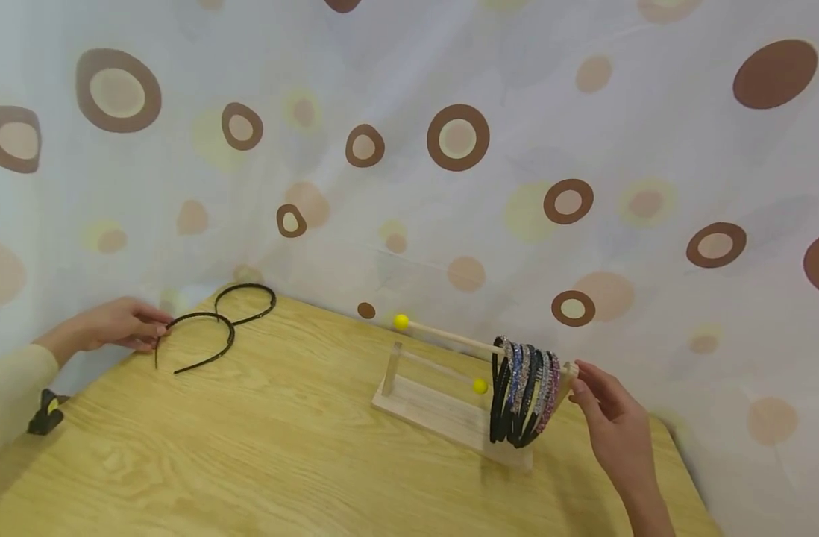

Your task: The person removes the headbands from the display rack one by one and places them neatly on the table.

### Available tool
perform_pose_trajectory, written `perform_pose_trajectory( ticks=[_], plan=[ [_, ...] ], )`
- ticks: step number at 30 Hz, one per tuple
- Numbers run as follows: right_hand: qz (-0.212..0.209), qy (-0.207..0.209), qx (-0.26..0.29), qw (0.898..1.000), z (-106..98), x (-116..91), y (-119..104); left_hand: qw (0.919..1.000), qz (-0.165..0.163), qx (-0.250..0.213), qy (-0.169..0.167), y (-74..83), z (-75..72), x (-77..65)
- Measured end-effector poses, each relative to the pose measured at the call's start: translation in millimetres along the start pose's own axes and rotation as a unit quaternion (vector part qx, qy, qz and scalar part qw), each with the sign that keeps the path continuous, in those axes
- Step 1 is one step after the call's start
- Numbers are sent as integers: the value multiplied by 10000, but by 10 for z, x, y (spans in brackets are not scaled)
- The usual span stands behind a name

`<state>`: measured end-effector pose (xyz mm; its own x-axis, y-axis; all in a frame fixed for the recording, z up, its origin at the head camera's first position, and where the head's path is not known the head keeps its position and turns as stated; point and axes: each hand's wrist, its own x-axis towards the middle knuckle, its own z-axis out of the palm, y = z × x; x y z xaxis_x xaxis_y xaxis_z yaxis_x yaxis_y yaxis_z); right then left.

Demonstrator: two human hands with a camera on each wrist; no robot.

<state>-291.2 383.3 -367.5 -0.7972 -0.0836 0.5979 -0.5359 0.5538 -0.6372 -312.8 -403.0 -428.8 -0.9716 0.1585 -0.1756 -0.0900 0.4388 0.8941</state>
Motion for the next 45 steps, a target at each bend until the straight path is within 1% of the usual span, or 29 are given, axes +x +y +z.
perform_pose_trajectory(
  ticks=[5,10,15,20,22,26,29,30,31,32,35,38,40,43,45],
  plan=[
    [25,6,36,10000,-14,10,-21,9994,58,348,-9,32,-29,56],
    [79,-3,35,10000,-11,-30,-16,9969,79,778,-6,108,-10,74],
    [102,34,-42,9999,-22,-41,-13,9923,126,1230,7,167,26,76],
    [62,27,-83,9999,-44,-46,-21,9873,150,1577,118,190,57,88],
    [65,41,-70,9999,-42,-53,-22,9826,217,1826,241,196,58,85],
    [130,40,-103,9999,-19,-74,-37,9643,507,2519,645,229,54,79],
    [179,18,-155,9997,-3,-72,-48,9546,736,2741,905,308,85,78],
    [187,6,-143,9997,0,-69,-51,9544,780,2719,952,355,112,78],
    [180,-2,-135,9997,3,-66,-53,9533,840,2722,1008,404,148,79],
    [171,-10,-134,9998,6,-63,-57,9538,888,2676,1041,460,196,80],
    [184,-29,-71,9998,7,-75,-70,9607,1044,2357,1028,638,400,87],
    [248,-10,-48,9997,-11,-108,-86,9697,1315,1859,881,816,681,91],
    [289,26,-62,9996,-24,-126,-92,9734,1515,1548,753,940,886,82],
    [292,72,-99,9995,-40,-145,-101,9718,1874,1323,540,1112,1198,89],
    [288,84,-118,9995,-46,-150,-99,9712,2041,1179,362,1202,1412,112]
  ],
)
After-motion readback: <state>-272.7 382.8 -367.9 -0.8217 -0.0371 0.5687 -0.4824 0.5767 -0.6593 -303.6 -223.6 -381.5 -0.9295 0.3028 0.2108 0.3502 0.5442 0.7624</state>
